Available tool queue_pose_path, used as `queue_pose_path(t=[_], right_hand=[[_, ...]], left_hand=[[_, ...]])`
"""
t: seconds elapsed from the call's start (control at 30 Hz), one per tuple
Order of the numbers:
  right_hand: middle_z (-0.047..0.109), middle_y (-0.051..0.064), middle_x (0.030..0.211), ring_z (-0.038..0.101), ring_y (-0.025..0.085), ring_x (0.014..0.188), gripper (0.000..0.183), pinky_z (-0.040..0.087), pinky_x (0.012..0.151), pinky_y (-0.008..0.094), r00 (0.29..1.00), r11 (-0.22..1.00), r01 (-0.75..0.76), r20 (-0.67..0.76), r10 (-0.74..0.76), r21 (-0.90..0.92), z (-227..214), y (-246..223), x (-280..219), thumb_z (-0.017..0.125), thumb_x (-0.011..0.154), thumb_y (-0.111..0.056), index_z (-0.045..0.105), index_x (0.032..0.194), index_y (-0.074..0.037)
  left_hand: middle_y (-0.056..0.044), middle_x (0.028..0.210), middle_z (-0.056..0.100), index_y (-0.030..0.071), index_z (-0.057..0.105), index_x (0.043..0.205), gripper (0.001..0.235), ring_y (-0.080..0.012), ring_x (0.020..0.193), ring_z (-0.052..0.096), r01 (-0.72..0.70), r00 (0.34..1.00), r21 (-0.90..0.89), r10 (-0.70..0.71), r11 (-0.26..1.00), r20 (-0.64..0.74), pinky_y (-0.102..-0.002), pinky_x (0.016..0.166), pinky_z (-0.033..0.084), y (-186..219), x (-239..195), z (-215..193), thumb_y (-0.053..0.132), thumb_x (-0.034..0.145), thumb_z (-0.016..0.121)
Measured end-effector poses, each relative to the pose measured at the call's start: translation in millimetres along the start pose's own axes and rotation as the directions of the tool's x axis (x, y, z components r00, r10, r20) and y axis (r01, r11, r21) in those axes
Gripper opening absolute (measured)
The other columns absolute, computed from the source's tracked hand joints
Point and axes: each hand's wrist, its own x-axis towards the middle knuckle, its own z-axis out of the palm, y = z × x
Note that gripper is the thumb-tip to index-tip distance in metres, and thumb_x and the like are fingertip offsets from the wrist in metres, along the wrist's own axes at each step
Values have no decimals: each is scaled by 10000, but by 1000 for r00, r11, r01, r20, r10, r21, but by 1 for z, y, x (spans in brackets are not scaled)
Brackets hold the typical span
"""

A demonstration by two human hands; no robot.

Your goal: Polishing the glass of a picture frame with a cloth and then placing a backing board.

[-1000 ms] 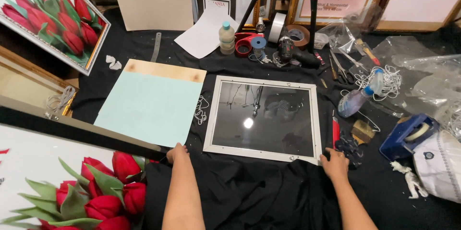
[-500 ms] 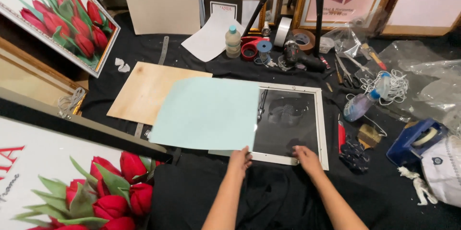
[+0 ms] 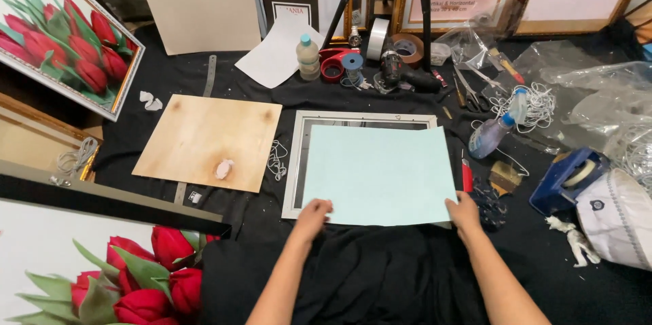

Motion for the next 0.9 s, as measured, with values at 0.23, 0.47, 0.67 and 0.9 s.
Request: queue_pose_path(t=[0.23, 0.47, 0.67, 0.9], right_hand=[[687, 184, 1296, 658, 300, 1095, 422, 505, 899, 395, 998, 975, -57, 48, 47, 215, -1, -6, -23, 628, 970, -160, 610, 1366, -15], [634, 123, 1407, 624, 261, 1203, 541, 468, 990, 368, 996, 980, 26, 77, -42, 198, 19, -29, -30, 626, 962, -286, 554, 1470, -114], [485, 230, 1400, 417, 449, 1263, 630, 297, 1133, 523, 951, 926, 268, -80, -298, -266, 32, 9, -14, 558, 977, -409, 443, 1564, -209], [320, 50, 1600, 373, 373, 1440, 527, 466, 1085, 492, 988, 812, 129, 147, -54, -570, 33, 1, -36, 516, 999, -600, 430, 1517, -561]], left_hand=[[-99, 1244, 625, 160, 641, 1228, 320, -353, 1154, 585, -67, 861, 790, 435, 610, -263, -525, 932, 499, -56, 46, -18, 337, 963, 619], [-96, 1728, -15, 238, 123, 1639, 783, -339, 1577, 53, -163, 986, 952, 8, 260, 167, -546, 1227, 212, -29, 6, 2, 460, 1031, 563], [-86, 1740, -152, 273, -41, 1669, 830, -331, 1605, -51, -95, 968, 977, -213, 189, 136, -532, 1278, 129, -6, -6, 5, 503, 1066, 480], [-199, 1698, 223, 178, 239, 1649, 753, -427, 1550, 196, -142, 988, 984, -49, 109, 148, -629, 1190, 146, -11, -8, 5, 429, 1023, 573]])
